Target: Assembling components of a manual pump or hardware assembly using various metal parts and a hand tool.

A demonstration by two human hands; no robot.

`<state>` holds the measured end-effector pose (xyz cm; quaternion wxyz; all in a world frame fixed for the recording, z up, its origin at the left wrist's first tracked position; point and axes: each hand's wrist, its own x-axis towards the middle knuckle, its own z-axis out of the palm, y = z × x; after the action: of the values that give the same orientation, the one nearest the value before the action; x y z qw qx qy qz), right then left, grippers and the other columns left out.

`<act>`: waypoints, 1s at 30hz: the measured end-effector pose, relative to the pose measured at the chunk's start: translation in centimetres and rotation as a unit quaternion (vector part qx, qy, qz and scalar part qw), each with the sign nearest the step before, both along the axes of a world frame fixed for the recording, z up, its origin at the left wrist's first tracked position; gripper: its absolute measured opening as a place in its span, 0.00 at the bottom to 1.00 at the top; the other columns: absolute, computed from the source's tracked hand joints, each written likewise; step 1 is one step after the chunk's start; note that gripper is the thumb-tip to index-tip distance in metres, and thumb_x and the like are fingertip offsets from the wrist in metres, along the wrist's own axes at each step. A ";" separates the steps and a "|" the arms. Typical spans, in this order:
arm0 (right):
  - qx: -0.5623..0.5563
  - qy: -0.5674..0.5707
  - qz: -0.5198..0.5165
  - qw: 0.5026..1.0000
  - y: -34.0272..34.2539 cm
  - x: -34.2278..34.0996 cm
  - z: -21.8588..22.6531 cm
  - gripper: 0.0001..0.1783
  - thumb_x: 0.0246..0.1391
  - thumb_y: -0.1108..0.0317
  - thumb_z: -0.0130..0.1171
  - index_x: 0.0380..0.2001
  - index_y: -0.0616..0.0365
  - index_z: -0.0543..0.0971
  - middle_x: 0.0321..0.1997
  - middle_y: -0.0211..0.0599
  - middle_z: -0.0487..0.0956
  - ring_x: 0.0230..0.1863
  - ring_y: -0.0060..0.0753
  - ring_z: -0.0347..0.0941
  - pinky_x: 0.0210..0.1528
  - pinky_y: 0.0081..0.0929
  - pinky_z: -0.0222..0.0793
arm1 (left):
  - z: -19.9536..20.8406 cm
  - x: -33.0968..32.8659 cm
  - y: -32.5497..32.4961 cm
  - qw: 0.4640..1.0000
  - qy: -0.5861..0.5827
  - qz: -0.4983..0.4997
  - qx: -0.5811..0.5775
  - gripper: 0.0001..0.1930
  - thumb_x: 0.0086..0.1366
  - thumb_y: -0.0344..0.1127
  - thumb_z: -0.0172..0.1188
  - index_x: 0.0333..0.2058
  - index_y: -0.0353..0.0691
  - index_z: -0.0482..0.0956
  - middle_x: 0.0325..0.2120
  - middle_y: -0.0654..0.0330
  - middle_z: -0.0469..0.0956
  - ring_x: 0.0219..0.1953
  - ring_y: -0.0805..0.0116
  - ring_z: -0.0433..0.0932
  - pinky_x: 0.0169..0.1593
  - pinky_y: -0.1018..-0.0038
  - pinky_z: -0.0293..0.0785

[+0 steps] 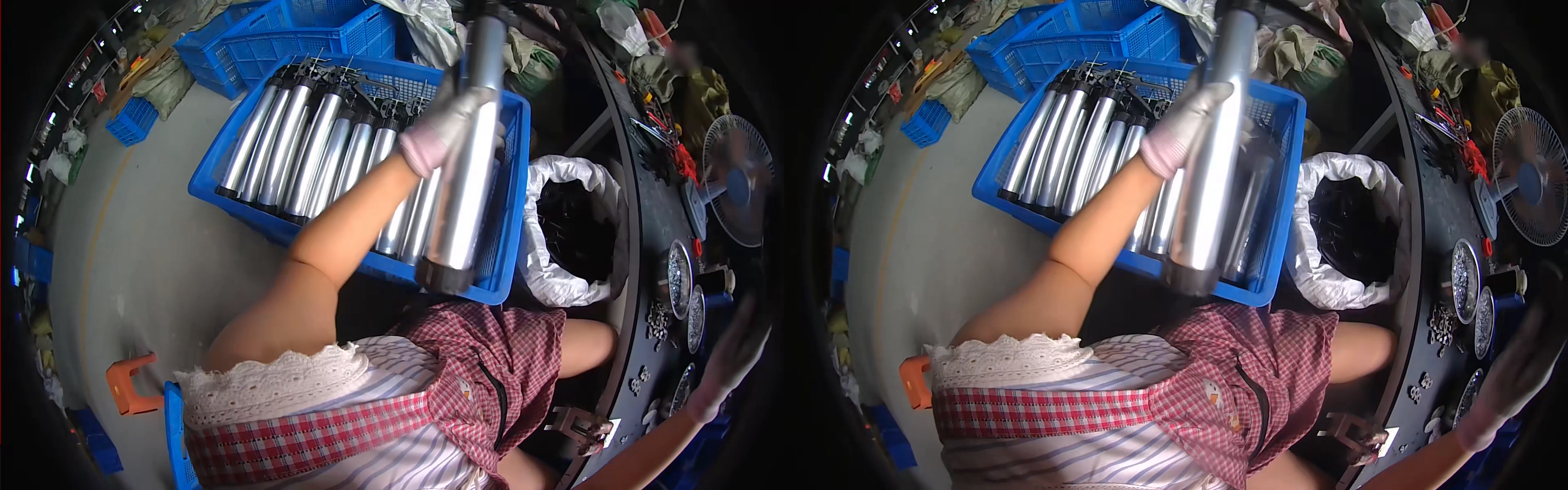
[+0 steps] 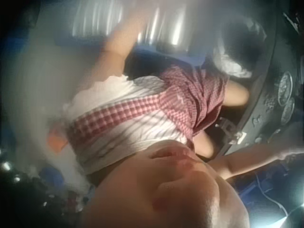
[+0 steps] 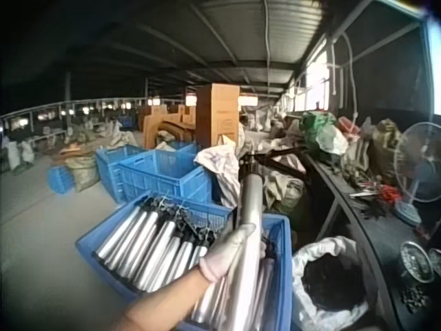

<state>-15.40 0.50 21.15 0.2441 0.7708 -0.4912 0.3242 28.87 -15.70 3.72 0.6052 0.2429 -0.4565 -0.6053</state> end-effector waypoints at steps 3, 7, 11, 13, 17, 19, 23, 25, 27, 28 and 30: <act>0.088 -0.101 -0.057 0.989 3.4 1.7 -5.8 0.20 0.65 0.71 0.41 0.58 0.65 0.66 0.51 0.44 0.75 0.50 0.33 0.72 0.54 0.29 0.65 | -5.4 10.2 -2.7 0.981 -0.080 0.127 0.123 0.19 0.64 0.42 0.54 0.50 0.44 0.62 0.30 0.55 0.73 0.26 0.63 0.79 0.29 0.66 0.81; 0.186 -0.211 -0.105 0.954 5.2 -1.0 -13.2 0.19 0.65 0.74 0.40 0.58 0.61 0.67 0.47 0.41 0.76 0.47 0.30 0.72 0.51 0.27 0.66 | -17.7 20.4 -5.7 0.972 0.054 0.013 0.227 0.15 0.65 0.46 0.52 0.40 0.42 0.71 0.27 0.58 0.76 0.27 0.65 0.79 0.33 0.68 0.79; 0.257 -0.264 -0.104 0.924 3.4 -0.5 -16.1 0.19 0.64 0.74 0.42 0.57 0.61 0.67 0.46 0.41 0.76 0.46 0.29 0.72 0.51 0.26 0.66 | -23.0 25.4 -4.6 0.949 -0.017 0.102 0.299 0.26 0.61 0.40 0.58 0.56 0.39 0.64 0.31 0.55 0.78 0.27 0.64 0.79 0.35 0.69 0.79; 0.251 -0.237 -0.115 0.932 3.5 -0.4 -16.3 0.19 0.63 0.75 0.43 0.57 0.62 0.68 0.45 0.41 0.76 0.46 0.29 0.72 0.51 0.26 0.66 | -22.3 23.7 -5.3 0.929 -0.269 0.208 0.150 0.37 0.58 0.35 0.60 0.64 0.40 0.52 0.44 0.47 0.74 0.41 0.56 0.77 0.48 0.67 0.74; 0.269 -0.183 -0.143 0.935 4.2 1.1 -16.5 0.17 0.57 0.76 0.48 0.51 0.62 0.72 0.40 0.42 0.78 0.43 0.36 0.73 0.49 0.30 0.66 | -22.3 22.0 -1.6 0.668 -0.632 0.379 0.104 0.46 0.53 0.37 0.63 0.67 0.48 0.45 0.60 0.41 0.58 0.62 0.47 0.60 0.63 0.64 0.60; 0.276 -0.146 -0.163 0.936 5.9 2.1 -15.7 0.17 0.54 0.77 0.50 0.48 0.62 0.73 0.38 0.42 0.78 0.41 0.41 0.74 0.47 0.32 0.65 | -21.0 20.7 0.5 0.510 -0.772 0.363 0.110 0.48 0.50 0.37 0.66 0.66 0.51 0.46 0.63 0.45 0.52 0.64 0.46 0.55 0.66 0.64 0.55; 0.266 -0.257 -0.181 0.911 11.5 2.6 -17.5 0.13 0.51 0.78 0.51 0.41 0.62 0.76 0.33 0.41 0.79 0.36 0.41 0.74 0.43 0.34 0.66 | -15.6 7.7 -5.3 0.601 -0.704 0.328 -0.189 0.36 0.52 0.33 0.63 0.60 0.47 0.61 0.60 0.48 0.58 0.62 0.48 0.58 0.65 0.58 0.55; 0.284 -0.306 -0.196 0.887 13.1 3.0 -18.1 0.12 0.50 0.78 0.52 0.39 0.62 0.76 0.32 0.42 0.79 0.36 0.41 0.75 0.44 0.35 0.67 | -11.6 -4.2 -6.8 0.705 -0.584 0.211 -0.344 0.25 0.55 0.35 0.58 0.54 0.43 0.68 0.54 0.49 0.67 0.59 0.50 0.64 0.62 0.60 0.60; 0.267 -0.228 -0.204 0.914 13.4 3.0 -18.6 0.13 0.47 0.78 0.53 0.39 0.61 0.77 0.33 0.41 0.78 0.37 0.43 0.74 0.44 0.36 0.67 | -10.0 -15.8 -7.0 0.728 -0.533 0.079 -0.424 0.15 0.58 0.37 0.54 0.44 0.41 0.76 0.45 0.54 0.75 0.52 0.55 0.71 0.57 0.63 0.66; 0.255 -0.209 -0.209 0.921 13.7 3.2 -19.2 0.14 0.46 0.78 0.54 0.39 0.60 0.77 0.33 0.40 0.78 0.37 0.43 0.74 0.44 0.37 0.67 | -10.6 -20.5 -7.5 0.730 -0.530 0.003 -0.432 0.13 0.59 0.39 0.52 0.41 0.42 0.77 0.43 0.54 0.76 0.50 0.56 0.73 0.54 0.62 0.68; 0.243 -0.203 -0.202 0.927 14.5 3.9 -19.9 0.15 0.43 0.80 0.55 0.38 0.59 0.77 0.35 0.39 0.78 0.37 0.43 0.75 0.44 0.37 0.67 | -12.7 -27.9 -9.2 0.675 -0.639 -0.136 -0.344 0.17 0.60 0.40 0.51 0.44 0.38 0.77 0.45 0.51 0.75 0.49 0.52 0.73 0.53 0.62 0.68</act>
<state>-11.48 15.00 1.25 0.0044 0.6083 -0.7394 0.2885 0.98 -24.95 -9.01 0.1177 0.2802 -0.9358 -0.1786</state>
